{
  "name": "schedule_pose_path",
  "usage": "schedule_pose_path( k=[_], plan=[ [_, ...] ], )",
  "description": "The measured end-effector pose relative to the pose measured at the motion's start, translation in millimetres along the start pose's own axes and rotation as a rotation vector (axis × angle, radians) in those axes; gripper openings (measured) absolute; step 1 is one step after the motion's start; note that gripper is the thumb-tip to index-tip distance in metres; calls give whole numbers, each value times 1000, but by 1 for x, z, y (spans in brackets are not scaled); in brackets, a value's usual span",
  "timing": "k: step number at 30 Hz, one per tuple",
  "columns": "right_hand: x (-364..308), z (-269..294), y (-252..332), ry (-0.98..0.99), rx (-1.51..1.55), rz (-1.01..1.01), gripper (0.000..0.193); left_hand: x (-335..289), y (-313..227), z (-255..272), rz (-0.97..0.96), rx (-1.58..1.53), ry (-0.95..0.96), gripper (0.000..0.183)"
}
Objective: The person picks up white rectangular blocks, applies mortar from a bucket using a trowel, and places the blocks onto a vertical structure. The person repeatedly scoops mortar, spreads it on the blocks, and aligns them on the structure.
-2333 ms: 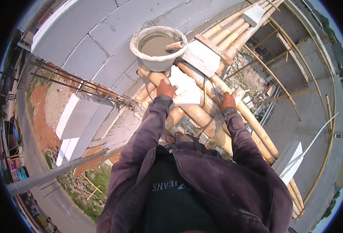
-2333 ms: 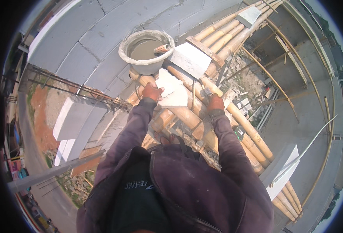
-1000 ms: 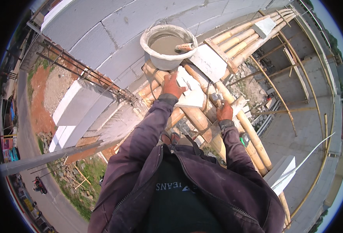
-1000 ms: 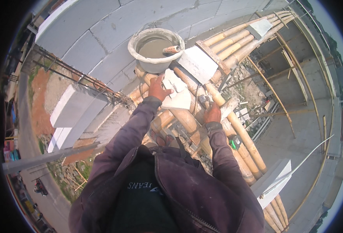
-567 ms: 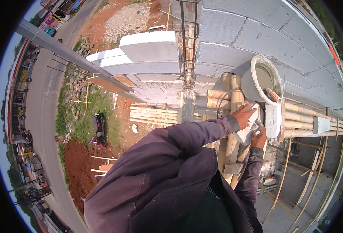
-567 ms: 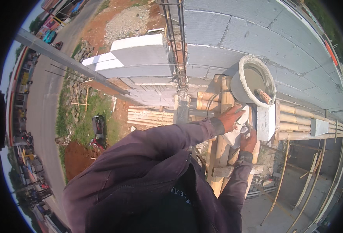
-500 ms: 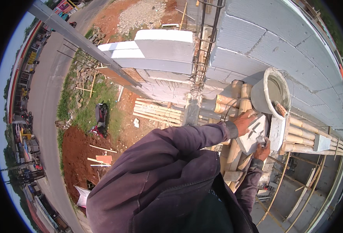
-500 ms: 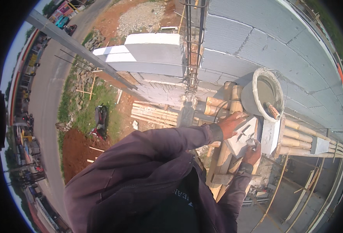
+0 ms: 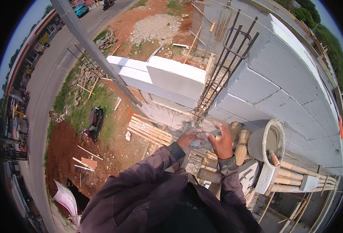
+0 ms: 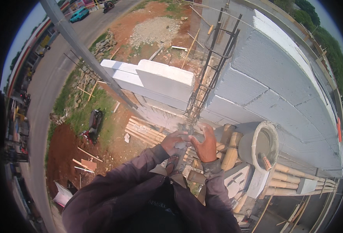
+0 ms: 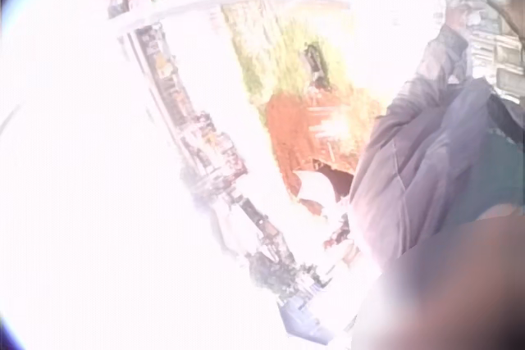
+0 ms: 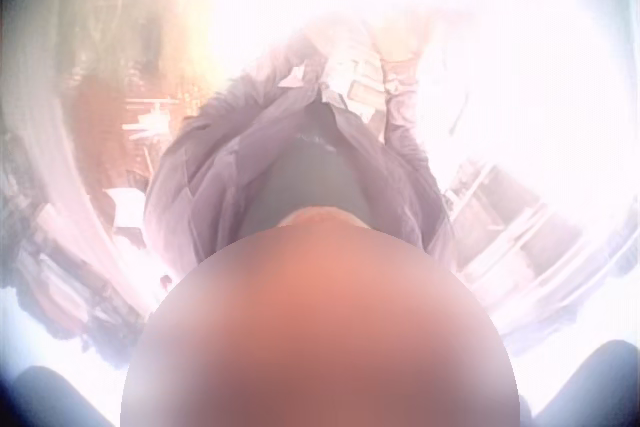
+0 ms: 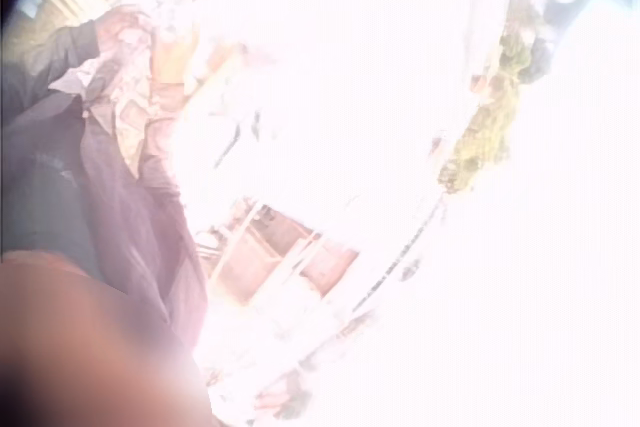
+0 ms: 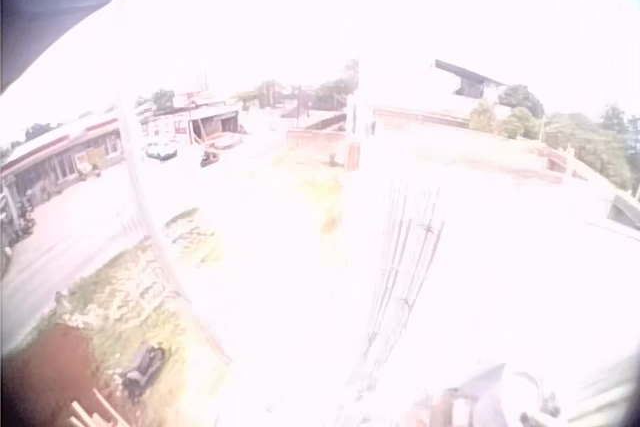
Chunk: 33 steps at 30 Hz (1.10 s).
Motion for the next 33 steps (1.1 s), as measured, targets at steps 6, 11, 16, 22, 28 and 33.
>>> schedule_pose_path(
  k=[6, 11, 16, 22, 28, 33],
  plan=[
    [172, -4, -77, -429, 108, 17, 47, -44, -18, 196, -163, 45, -552, 32],
    [204, -46, -128, -333, 185, -91, 42, -128, 22, 286, -200, -51, -920, 35],
    [199, -43, -130, -440, 129, 2, 47, -170, 45, 305, -145, -138, -995, 40],
    [200, -43, -142, -304, 84, -75, 44, -145, 23, 315, -260, -106, -1104, 37],
    [198, -37, -118, -141, 196, 103, 31, -112, -74, 277, -651, -46, -1078, 49],
    [184, -37, -84, 284, -328, -24, 25, -105, -175, 168, -874, 313, -1105, 48]
  ],
)
Point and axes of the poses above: each hand's wrist, its own x-axis towards the middle knuckle, its own z-axis out of the back of the hand, y = z × x, the point moved 10 cm from there along x, towards the middle knuckle, and after that the axes turned 11 degrees about z, right-handed, at the moved point
